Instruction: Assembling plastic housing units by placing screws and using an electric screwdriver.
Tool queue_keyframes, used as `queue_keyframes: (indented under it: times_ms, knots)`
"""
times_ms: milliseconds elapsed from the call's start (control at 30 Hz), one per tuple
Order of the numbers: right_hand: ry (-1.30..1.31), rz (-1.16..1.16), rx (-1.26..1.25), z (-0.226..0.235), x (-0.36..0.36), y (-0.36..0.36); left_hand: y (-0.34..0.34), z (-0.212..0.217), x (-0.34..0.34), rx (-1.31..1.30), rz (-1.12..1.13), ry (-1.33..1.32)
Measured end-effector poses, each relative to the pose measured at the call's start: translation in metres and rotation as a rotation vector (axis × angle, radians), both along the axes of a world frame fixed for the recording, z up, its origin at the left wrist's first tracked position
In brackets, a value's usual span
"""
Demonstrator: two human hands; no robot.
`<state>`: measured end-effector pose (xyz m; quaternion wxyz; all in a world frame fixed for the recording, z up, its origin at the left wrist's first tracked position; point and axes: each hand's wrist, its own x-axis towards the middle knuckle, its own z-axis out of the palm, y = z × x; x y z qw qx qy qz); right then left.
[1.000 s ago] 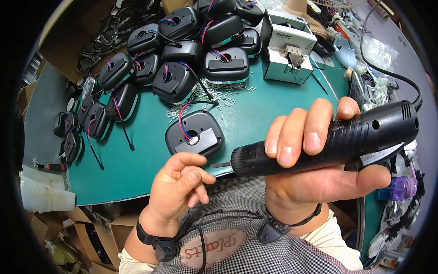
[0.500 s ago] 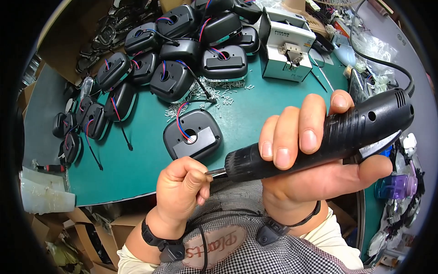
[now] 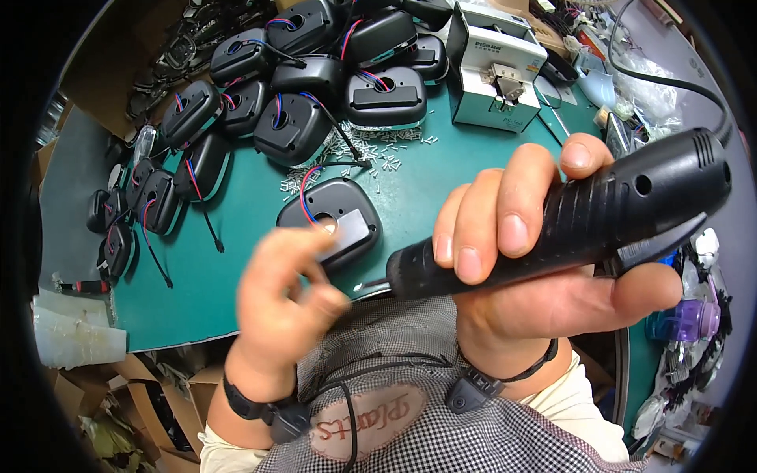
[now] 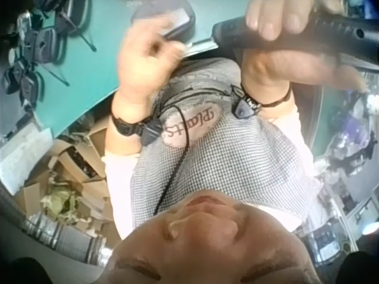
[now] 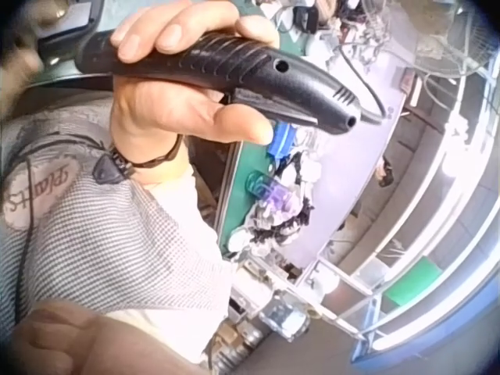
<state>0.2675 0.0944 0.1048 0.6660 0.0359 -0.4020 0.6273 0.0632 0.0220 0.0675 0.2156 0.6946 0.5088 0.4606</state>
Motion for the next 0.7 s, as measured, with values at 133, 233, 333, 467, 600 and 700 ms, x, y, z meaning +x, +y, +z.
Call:
queue_keyframes:
  times_ms: [133, 233, 333, 467, 600, 700]
  knots:
    - [-0.06, -0.124, 0.095, -0.012, 0.005, 0.009, 0.016, -0.017, -0.028, -0.147, 0.498, -0.049]
    - [-0.078, -0.157, 0.217, -0.024, -0.001, 0.022, 0.023, -0.038, -0.027, -0.259, 0.453, 0.027]
    - [-0.162, -0.218, 0.307, -0.033, -0.003, 0.027, 0.03, -0.046, -0.017, -0.404, 0.4, -0.064]
    - [-0.218, -0.251, 0.319, -0.043, -0.007, 0.028, 0.028, -0.041, -0.007, -0.447, 0.356, -0.192]
    - [-0.24, -0.262, 0.285, -0.046, -0.013, 0.025, 0.028, -0.044, -0.006, -0.438, 0.366, -0.239]
    - [-0.266, -0.272, 0.212, -0.048, -0.016, 0.021, 0.028, -0.048, -0.008, -0.401, 0.35, -0.177]
